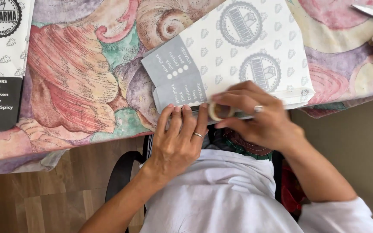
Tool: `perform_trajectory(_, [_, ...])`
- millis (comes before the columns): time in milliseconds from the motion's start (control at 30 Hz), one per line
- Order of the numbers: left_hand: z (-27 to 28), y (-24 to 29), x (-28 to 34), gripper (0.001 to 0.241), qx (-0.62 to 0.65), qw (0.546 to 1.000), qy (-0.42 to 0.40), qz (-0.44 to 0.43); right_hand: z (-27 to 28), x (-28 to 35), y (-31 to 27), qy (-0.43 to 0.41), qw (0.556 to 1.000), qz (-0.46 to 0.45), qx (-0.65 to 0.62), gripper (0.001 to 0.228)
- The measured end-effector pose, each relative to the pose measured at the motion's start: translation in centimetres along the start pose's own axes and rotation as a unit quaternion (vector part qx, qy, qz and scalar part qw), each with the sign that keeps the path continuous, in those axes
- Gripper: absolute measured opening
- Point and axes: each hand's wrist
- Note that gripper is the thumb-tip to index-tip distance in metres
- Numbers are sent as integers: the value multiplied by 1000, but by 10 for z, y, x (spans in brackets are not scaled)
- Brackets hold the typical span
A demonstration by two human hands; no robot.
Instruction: Folding and taping paper sheets to assemble food packaging sleeves.
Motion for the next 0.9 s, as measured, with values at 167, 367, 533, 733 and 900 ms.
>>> perform_trajectory(167, [-8, -11, 14, 47, 52, 997, -3, 49, 8, 6, -1, -52, 992, -112, -32, 62])
perform_trajectory(367, [-7, -10, 15, 57, 79, 996, -10, 42, -11, -9, 5, -85, 987, -130, 46, 66])
perform_trajectory(533, [-3, -8, 6, 64, 69, 995, -18, 71, -20, -21, 2, -48, 998, -5, 50, 89])
perform_trajectory(733, [-12, 5, -3, 30, 139, 978, 67, 143, -27, 24, -10, 69, 965, 54, 247, 16])
perform_trajectory(900, [-28, 32, -3, 36, 248, 965, 69, 54, -34, 28, -2, 109, 953, 85, 269, 15])
Point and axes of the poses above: each hand's wrist, its own x-axis away from the middle knuckle, its own z-axis out of the back of the hand, y = z × x, and after that the axes turned 11 degrees about z, right-handed
